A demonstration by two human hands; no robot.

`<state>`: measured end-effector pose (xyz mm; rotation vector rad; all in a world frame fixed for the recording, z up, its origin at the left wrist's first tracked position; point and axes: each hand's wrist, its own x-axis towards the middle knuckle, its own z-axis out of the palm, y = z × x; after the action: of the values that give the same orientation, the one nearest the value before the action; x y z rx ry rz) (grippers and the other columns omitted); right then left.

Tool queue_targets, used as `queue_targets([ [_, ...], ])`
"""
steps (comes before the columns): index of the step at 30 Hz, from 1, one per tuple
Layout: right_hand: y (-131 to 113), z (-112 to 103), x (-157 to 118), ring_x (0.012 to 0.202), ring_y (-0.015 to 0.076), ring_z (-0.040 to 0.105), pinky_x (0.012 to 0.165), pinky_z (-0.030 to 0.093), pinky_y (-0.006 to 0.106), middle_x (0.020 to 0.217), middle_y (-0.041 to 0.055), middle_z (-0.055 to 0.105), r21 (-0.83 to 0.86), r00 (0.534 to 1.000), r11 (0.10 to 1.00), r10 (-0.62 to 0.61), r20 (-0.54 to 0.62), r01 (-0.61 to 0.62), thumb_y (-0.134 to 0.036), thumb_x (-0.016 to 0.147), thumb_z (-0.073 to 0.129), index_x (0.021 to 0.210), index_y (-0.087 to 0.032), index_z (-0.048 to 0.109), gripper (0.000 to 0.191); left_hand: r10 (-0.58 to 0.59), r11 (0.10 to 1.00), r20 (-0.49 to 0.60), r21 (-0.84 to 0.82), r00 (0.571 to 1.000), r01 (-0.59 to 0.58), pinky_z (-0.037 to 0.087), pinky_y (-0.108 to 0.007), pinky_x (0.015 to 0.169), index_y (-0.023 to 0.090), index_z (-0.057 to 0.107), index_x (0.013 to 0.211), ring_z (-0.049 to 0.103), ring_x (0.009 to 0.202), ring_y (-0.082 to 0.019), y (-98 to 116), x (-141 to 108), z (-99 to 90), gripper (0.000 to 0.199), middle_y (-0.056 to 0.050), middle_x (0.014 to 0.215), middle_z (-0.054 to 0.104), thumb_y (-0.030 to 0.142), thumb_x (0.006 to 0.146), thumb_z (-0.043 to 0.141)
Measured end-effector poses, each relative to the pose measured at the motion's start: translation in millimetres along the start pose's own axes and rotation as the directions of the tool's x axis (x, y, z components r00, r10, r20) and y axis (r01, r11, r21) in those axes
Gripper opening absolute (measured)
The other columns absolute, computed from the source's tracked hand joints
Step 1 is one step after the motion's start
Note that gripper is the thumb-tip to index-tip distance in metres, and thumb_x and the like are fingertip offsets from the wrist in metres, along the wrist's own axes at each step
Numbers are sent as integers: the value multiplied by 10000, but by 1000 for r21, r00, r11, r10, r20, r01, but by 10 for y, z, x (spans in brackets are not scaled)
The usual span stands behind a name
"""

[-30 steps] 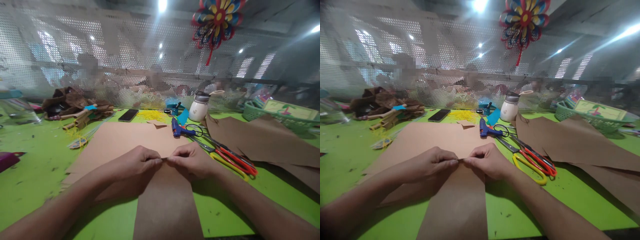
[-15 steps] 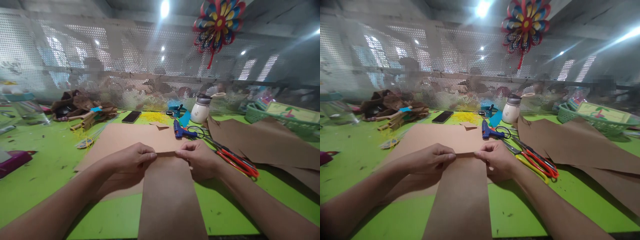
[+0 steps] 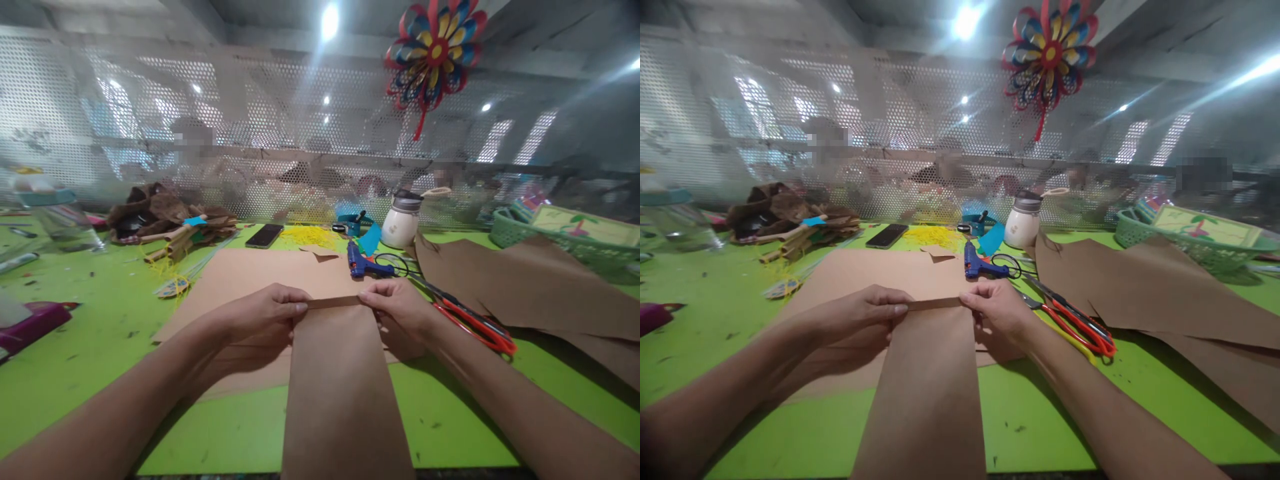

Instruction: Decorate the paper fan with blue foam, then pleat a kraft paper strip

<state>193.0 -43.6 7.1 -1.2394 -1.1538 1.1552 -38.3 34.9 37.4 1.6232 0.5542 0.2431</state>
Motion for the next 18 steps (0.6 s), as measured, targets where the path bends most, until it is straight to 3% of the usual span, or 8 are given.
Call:
queue_targets([
  [5,37,6,6,368,53,385,395,267,196,431,-60,490,48,1000,999,8,15,-9,-422,708,727,561,-159,544,352,97,973,-106,217,990,-72,400,-262,649,164,536,779,478,674,-131,14,14,-69,247,5,733,532,407,815,565],
  [9,53,-19,23,375,64,432,387,307,190,453,-45,525,120,999,993,2,38,-7,-407,728,720,574,-158,560,334,143,953,-222,295,964,-73,337,-236,547,173,503,733,434,555,-108,-16,49,-107,259,46,600,485,413,784,586],
  [13,-19,-69,37,494,88,540,507,435,212,603,0,626,238,995,970,-74,71,55,-410,774,679,722,-153,642,266,87,992,-297,111,951,-56,292,-219,505,165,529,739,397,497,-85,-49,73,-139,257,66,555,471,390,727,652],
  [15,-73,-71,15,611,111,596,609,482,238,744,19,672,282,993,956,-99,63,77,-365,776,687,946,-178,664,254,59,998,-261,-3,963,-62,290,-212,514,153,561,773,403,520,-77,-56,79,-132,256,51,610,512,363,707,690],
  [18,-139,-20,-61,815,158,632,735,502,291,994,43,674,236,973,970,-111,202,61,-243,713,751,1198,-263,584,514,59,973,-133,-213,989,-86,280,-197,522,135,592,833,400,541,-65,-78,88,-34,259,33,661,541,304,696,734],
])
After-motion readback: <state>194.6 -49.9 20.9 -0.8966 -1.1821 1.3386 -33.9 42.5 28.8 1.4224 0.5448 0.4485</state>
